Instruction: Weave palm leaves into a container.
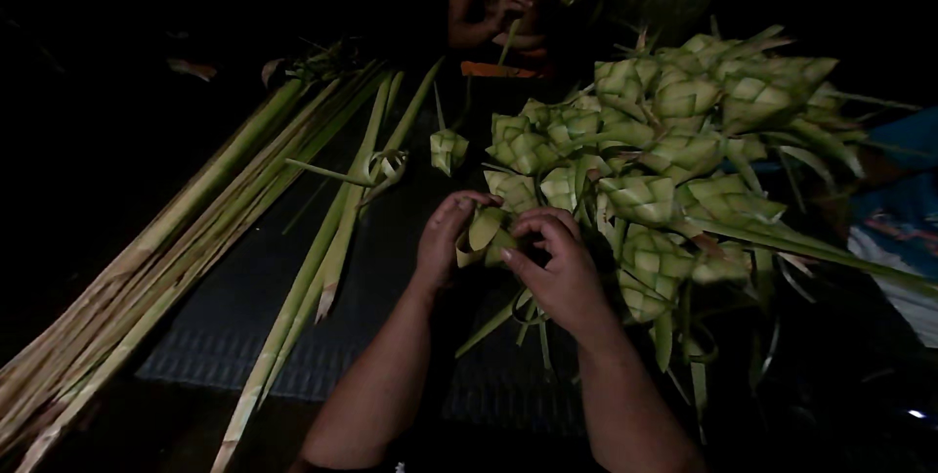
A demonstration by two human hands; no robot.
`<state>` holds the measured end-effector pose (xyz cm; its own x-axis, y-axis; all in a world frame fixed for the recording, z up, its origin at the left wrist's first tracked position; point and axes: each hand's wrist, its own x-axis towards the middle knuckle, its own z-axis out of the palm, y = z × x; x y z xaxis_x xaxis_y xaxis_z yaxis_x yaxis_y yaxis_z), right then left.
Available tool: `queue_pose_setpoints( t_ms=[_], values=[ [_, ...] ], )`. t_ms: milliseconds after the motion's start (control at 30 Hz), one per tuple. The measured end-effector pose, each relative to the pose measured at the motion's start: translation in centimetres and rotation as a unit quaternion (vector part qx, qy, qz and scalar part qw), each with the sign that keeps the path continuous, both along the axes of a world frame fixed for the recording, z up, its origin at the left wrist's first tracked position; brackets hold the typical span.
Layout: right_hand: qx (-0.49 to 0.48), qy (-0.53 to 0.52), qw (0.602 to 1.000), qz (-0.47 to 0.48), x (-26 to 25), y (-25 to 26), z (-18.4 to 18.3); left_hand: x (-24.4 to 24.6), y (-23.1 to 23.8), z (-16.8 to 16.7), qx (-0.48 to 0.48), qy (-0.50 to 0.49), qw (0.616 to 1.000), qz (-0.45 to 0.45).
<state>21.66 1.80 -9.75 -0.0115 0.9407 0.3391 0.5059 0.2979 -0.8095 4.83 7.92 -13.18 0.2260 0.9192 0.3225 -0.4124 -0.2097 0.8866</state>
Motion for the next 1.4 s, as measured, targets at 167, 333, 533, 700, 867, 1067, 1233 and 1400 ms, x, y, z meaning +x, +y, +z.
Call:
queue_pose_setpoints(
  t_ms=[167, 333, 533, 700, 867, 1067, 1233, 1400],
  values=[
    [0.042, -0.024, 0.998, 0.033, -0.9, 0.4, -0.9, 0.4, -0.6, 1.5, -0.092, 0.016, 0.995, 0.047],
    [0.118, 0.108, 0.987, 0.022, -0.2, 1.4, -1.8, 0.5, -1.3, 1.9, 0.07, 0.087, 0.994, 0.006],
    [0.119, 0.195, 0.968, 0.101, 0.9, 1.4, -1.3, 1.7, -2.3, 2.0, 0.194, 0.302, 0.928, 0.096],
    [0.115, 0.153, 0.976, 0.102, 0.8, 0.6, -0.8, 2.0, -2.2, 1.8, 0.293, 0.357, 0.862, 0.207],
    [0.129, 0.155, 0.978, 0.043, -0.2, 0.2, -0.8, 2.1, -1.4, 0.7, 0.327, 0.361, 0.843, 0.23],
    [0.101, 0.203, 0.969, 0.095, 0.6, 0.6, -0.9, 2.4, -1.3, 0.4, 0.304, 0.333, 0.871, 0.197],
    [0.097, 0.208, 0.967, 0.114, 1.0, 0.9, -1.0, 2.5, -1.4, 0.3, 0.302, 0.327, 0.868, 0.218],
    [0.109, 0.26, 0.956, 0.078, 0.9, 0.9, -0.9, 2.3, -1.2, 0.1, 0.335, 0.352, 0.845, 0.226]
  ],
)
